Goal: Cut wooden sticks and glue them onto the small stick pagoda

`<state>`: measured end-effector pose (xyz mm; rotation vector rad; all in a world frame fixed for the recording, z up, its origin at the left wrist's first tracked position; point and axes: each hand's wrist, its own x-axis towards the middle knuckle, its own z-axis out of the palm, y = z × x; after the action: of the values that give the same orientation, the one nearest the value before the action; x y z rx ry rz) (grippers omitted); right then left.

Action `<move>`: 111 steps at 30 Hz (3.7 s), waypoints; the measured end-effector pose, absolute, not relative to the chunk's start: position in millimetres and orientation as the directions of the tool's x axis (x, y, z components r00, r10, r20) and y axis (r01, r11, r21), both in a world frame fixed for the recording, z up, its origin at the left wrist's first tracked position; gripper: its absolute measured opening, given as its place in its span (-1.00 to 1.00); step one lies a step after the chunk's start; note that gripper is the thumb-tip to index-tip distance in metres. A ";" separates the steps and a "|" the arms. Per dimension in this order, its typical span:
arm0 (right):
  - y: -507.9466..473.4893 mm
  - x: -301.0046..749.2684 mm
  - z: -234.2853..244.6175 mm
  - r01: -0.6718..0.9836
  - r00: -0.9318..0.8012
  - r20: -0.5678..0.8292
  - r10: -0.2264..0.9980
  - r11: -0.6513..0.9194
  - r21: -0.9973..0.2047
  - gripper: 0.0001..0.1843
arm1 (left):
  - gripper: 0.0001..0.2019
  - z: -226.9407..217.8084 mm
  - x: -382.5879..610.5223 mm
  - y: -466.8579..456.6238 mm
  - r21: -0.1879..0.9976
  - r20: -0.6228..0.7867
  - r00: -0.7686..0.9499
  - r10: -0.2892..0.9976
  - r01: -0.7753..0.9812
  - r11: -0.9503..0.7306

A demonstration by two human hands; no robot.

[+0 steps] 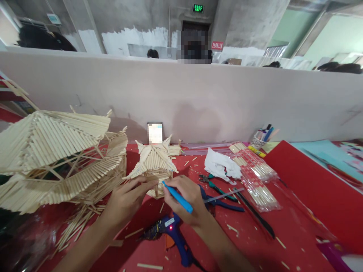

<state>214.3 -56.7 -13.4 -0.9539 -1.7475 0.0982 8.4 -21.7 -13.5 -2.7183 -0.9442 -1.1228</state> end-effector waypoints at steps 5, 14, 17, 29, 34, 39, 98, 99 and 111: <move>-57.9 212.9 -13.2 0.543 -0.115 0.770 0.627 0.689 -0.480 -0.80 | -0.62 -15.7 7.2 -21.3 0.186 0.649 0.550 0.526 0.557 -0.810; -58.4 212.1 -14.5 0.547 -0.148 0.759 0.635 0.692 -0.472 -0.82 | -0.59 -16.2 7.5 -21.3 0.194 0.640 0.552 0.535 0.558 -0.807; -57.9 212.5 -12.9 0.559 -0.139 0.760 0.635 0.684 -0.469 -0.81 | -0.56 -15.8 7.4 -21.7 0.186 0.632 0.560 0.536 0.561 -0.806; -59.6 213.0 -12.0 0.535 -0.095 0.716 0.692 0.642 -0.550 -0.87 | -0.56 -17.4 6.7 -21.3 0.199 0.627 0.560 0.541 0.557 -0.807; -59.3 212.8 -5.0 0.434 -0.012 0.585 0.811 0.531 -0.728 -0.93 | -0.67 -22.1 8.0 -19.7 0.246 0.667 0.510 0.543 0.537 -0.807; -55.8 213.0 3.0 0.351 -0.014 0.502 0.865 0.474 -0.807 -0.91 | -0.82 -19.8 10.9 -20.6 0.248 0.701 0.463 0.542 0.555 -0.794; -71.1 239.4 8.5 0.409 -0.120 0.342 0.932 0.360 -0.839 -0.82 | -0.88 -13.3 3.5 -18.6 0.150 0.643 0.544 0.539 0.601 -0.785; -73.8 248.2 4.1 0.444 -0.094 0.348 0.933 0.352 -0.824 -0.81 | -0.87 -11.5 1.7 -18.0 0.131 0.640 0.574 0.510 0.573 -0.809; -23.3 244.0 -51.6 0.867 -0.179 0.198 0.964 0.250 -0.432 -0.54 | -0.77 31.3 1.9 -39.1 -0.103 0.460 0.843 0.280 0.363 -0.926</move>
<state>244.0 -23.3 -51.6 -1.6669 -2.1034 0.3078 1.9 -39.1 31.3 -2.8351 -0.4994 -0.6658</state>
